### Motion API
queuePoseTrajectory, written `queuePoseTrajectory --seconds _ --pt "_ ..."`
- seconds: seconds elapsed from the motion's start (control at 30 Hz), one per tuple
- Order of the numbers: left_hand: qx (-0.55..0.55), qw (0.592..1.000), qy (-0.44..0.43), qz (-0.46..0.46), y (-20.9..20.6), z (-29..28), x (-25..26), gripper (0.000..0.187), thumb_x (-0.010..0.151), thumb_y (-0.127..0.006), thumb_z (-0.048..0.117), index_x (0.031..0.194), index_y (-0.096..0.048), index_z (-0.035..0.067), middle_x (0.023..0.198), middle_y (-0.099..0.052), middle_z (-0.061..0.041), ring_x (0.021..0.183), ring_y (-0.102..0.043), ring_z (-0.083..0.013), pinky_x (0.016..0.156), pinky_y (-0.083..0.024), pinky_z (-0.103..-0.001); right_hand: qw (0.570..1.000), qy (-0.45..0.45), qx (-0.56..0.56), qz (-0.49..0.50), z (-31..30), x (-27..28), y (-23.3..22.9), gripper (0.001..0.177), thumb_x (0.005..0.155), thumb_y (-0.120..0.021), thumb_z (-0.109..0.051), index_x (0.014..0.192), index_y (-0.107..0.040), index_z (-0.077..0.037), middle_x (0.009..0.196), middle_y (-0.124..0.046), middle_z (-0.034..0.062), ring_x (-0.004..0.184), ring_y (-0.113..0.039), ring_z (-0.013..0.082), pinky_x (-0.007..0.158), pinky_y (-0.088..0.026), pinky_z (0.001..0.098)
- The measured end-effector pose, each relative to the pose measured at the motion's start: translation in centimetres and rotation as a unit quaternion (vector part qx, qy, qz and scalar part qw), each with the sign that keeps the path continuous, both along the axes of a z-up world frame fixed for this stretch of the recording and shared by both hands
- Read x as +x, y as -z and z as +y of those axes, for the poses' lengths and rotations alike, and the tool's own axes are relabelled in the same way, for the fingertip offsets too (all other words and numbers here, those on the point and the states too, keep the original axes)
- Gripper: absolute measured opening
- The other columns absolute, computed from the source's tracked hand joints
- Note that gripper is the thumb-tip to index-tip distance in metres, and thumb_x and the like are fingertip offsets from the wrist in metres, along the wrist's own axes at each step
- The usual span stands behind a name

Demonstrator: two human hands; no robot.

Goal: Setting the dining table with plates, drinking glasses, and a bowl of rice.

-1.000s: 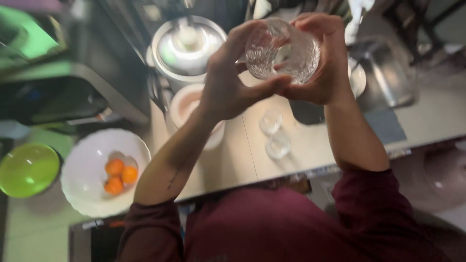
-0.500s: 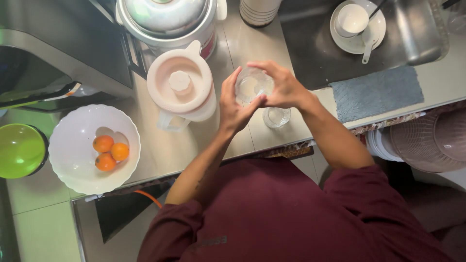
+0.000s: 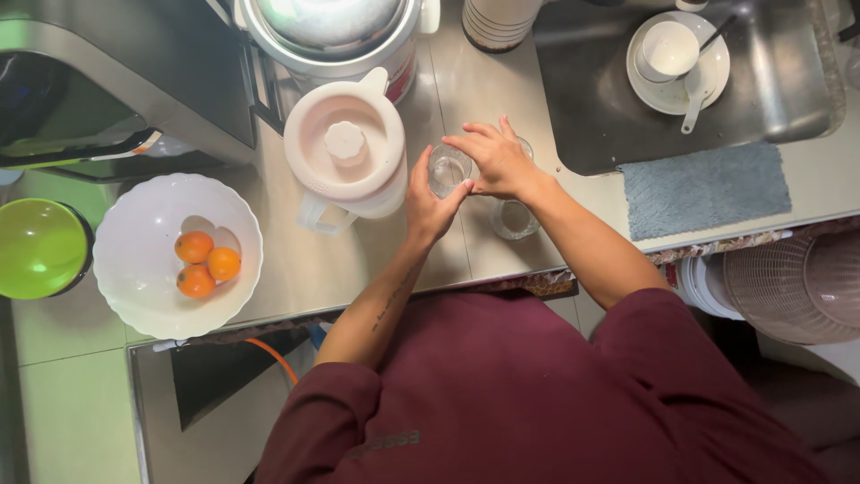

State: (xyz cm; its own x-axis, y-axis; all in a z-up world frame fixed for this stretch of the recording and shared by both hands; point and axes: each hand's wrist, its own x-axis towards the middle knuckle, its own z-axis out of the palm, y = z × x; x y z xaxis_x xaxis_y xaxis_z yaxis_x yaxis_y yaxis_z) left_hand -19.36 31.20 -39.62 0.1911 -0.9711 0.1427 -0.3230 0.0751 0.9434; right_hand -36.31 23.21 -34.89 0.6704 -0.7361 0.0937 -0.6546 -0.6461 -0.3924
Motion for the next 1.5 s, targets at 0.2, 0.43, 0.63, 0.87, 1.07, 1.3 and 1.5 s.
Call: queuePoseTrajectory --seconds 0.2,0.43,0.63,0.87,1.07,1.3,1.5 --pt "0.014 1.0 0.004 0.001 0.2 0.2 0.0 0.09 0.08 -0.086 0.035 0.15 -0.044 -0.004 0.144 -0.056 -0.028 0.133 -0.058 -0.0375 0.109 -0.047 -0.044 1.0 0.004 -0.004 0.024 -0.1 0.1 0.7 0.093 0.061 -0.094 -0.03 0.145 -0.054 -0.021 0.135 -0.065 -0.0004 0.137 -0.05 0.0237 0.112 -0.022 0.0779" --pt "0.011 1.0 0.004 0.002 0.4 0.0 -0.2 0.089 0.079 -0.085 0.033 0.149 -0.044 -0.005 0.141 -0.058 -0.028 0.13 -0.061 -0.0375 0.107 -0.049 -0.043 0.998 0.005 -0.019 0.057 -0.3 0.0 1.2 0.095 0.061 -0.094 -0.031 0.146 -0.052 -0.021 0.137 -0.065 -0.0007 0.133 -0.055 0.0216 0.113 -0.021 0.0774" --pt "0.014 1.0 0.018 0.016 1.3 0.0 -0.4 0.089 0.079 -0.084 0.028 0.149 -0.041 -0.006 0.142 -0.056 -0.031 0.131 -0.06 -0.0385 0.107 -0.048 -0.042 0.997 0.014 0.034 0.071 -0.1 0.2 -0.5 0.096 0.065 -0.092 -0.03 0.149 -0.047 -0.022 0.142 -0.062 0.0024 0.13 -0.057 0.0234 0.114 -0.029 0.0703" --pt "-0.202 0.963 0.084 -0.158 -10.0 3.0 0.3 0.082 0.085 -0.079 0.015 0.153 -0.038 -0.002 0.158 -0.033 -0.034 0.148 -0.035 -0.0521 0.12 -0.036 -0.052 0.994 -0.062 -0.051 -0.067 0.5 1.4 -10.5 0.075 0.074 -0.086 -0.019 0.143 -0.056 -0.013 0.135 -0.064 0.0159 0.128 -0.058 0.0369 0.101 -0.047 0.0541" --pt "-0.374 0.912 0.076 -0.147 -22.9 1.1 5.4 0.064 0.092 -0.081 0.015 0.148 -0.049 0.008 0.154 -0.046 -0.021 0.147 -0.046 -0.0408 0.121 -0.043 -0.048 0.946 -0.137 -0.192 -0.222 0.0 5.4 -21.9 0.045 0.09 -0.08 -0.012 0.132 -0.064 -0.008 0.124 -0.071 0.012 0.112 -0.073 0.0302 0.095 -0.06 0.0371" --pt "-0.481 0.828 -0.092 -0.274 -32.9 -8.6 14.6 0.043 0.102 -0.068 0.016 0.141 -0.054 0.006 0.142 -0.057 -0.016 0.141 -0.051 -0.0396 0.121 -0.041 -0.05 0.884 -0.168 -0.35 -0.262 -5.2 12.6 -32.9 0.032 0.097 -0.081 -0.017 0.124 -0.069 -0.006 0.117 -0.073 0.0135 0.107 -0.074 0.0279 0.093 -0.061 0.0377" --pt "-0.436 0.806 -0.174 -0.361 -37.2 -14.2 20.2 0.047 0.094 -0.068 0.014 0.139 -0.057 0.007 0.125 -0.061 -0.017 0.122 -0.057 -0.0394 0.109 -0.046 -0.05 0.943 -0.048 -0.243 -0.221 -15.3 20.0 -36.7 0.048 0.09 -0.077 -0.037 0.127 -0.069 -0.006 0.116 -0.075 0.0174 0.11 -0.071 0.0322 0.093 -0.055 0.0442"
